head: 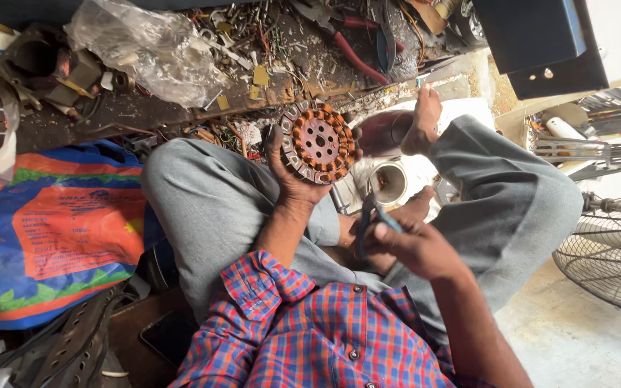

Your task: The person uses pliers and a small tool to manipulate and strip wires on a fan motor stator.

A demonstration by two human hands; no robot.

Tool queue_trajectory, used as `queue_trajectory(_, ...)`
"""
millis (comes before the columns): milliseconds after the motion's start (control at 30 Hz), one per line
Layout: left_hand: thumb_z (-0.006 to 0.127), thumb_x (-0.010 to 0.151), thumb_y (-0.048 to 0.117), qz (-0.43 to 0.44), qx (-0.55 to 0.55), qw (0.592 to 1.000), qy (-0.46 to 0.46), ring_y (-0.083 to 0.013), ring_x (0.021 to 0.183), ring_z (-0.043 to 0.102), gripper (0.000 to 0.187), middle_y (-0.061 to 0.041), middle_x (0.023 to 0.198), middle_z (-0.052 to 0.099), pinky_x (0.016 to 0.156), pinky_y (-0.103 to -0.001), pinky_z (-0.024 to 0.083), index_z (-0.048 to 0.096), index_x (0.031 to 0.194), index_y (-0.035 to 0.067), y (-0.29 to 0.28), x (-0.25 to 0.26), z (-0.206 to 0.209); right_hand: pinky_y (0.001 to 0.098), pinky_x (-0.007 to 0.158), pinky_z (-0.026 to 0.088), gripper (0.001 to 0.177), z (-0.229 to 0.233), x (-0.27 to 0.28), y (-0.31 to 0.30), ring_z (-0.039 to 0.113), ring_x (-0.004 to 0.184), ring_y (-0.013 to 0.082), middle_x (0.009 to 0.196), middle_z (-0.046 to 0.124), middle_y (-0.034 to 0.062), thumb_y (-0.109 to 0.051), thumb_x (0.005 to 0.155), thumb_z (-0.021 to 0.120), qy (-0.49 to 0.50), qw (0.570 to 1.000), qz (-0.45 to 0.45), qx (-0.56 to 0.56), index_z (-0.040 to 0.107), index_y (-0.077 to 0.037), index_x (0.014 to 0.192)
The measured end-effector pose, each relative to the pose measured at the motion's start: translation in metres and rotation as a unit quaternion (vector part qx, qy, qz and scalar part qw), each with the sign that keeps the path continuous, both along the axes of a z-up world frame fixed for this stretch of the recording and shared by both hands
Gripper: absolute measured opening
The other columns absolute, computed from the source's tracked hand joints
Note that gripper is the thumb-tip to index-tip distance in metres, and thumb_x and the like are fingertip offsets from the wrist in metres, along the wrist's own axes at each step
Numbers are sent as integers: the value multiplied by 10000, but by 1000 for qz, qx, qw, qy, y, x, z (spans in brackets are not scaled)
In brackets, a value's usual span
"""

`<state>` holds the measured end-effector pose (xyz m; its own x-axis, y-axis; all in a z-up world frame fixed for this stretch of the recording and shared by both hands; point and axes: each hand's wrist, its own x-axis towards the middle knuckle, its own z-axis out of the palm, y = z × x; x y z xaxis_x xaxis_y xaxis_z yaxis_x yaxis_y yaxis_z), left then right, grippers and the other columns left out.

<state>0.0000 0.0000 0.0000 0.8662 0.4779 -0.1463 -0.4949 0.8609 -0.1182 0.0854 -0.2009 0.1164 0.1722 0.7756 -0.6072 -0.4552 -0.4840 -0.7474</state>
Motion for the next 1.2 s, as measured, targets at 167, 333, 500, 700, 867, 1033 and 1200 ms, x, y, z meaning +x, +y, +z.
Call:
queue_trajectory(167, 606, 881, 726, -16, 31, 999, 18, -441, 1182, 654, 944, -268, 1315, 627, 962, -607, 573, 513, 1474, -3, 0, -4, 8, 306, 785, 514, 421, -5, 1, -11, 623, 850, 147, 937, 715, 105, -352, 1061, 615, -43, 994, 101, 1, 718, 49, 1131)
queue_trajectory(333, 647, 884, 639, 7, 78, 997, 23, -389, 1107, 668, 844, -244, 1301, 623, 890, -576, 591, 517, 1519, 98, 1, -4, 18, 313, 781, 567, 496, -3, 6, -3, 707, 821, 151, 894, 774, 101, -431, 997, 604, -68, 987, 118, -88, 745, 37, 1083)
queue_trajectory(500, 639, 887, 598, 85, 40, 988, 119, -379, 1123, 659, 755, -182, 1299, 626, 877, -612, 587, 552, 1403, 54, -9, 7, -3, 351, 737, 597, 430, -33, -54, 9, 741, 751, 202, 830, 766, 115, -396, 953, 699, -380, 910, 17, -166, 788, 24, 991)
queue_trajectory(700, 609, 898, 584, 111, -37, 967, 226, -352, 1202, 626, 721, -136, 1323, 622, 1018, -550, 556, 554, 1411, 80, -20, 5, -24, 404, 661, 596, 382, -45, -52, 17, 717, 702, 247, 856, 721, 128, -322, 934, 696, -31, 984, -136, -113, 653, 46, 1027)
queue_trajectory(867, 637, 887, 526, -10, -6, 993, 116, -335, 1173, 620, 728, -139, 1318, 610, 999, -521, 546, 521, 1450, 81, -34, 1, -8, 327, 641, 533, 458, -28, -32, -4, 652, 708, 191, 822, 706, 116, -402, 976, 660, 25, 998, -48, -31, 704, 53, 1004)
queue_trajectory(1033, 666, 876, 469, 8, 45, 987, 153, -319, 1144, 614, 747, -141, 1313, 598, 981, -493, 535, 488, 1489, 82, -40, 6, -7, 296, 597, 471, 384, -40, -50, -5, 611, 677, 161, 753, 630, 65, -377, 1019, 679, 338, 935, -76, 68, 632, -9, 919)
queue_trajectory(1200, 695, 865, 412, -32, 182, 952, 245, -303, 1115, 607, 779, -143, 1307, 587, 963, -465, 524, 455, 1528, 82, -29, -1, -11, 329, 483, 368, 305, -58, -37, -20, 497, 558, 174, 648, 567, 66, -292, 927, 711, -73, 993, -39, -81, 615, -15, 844)
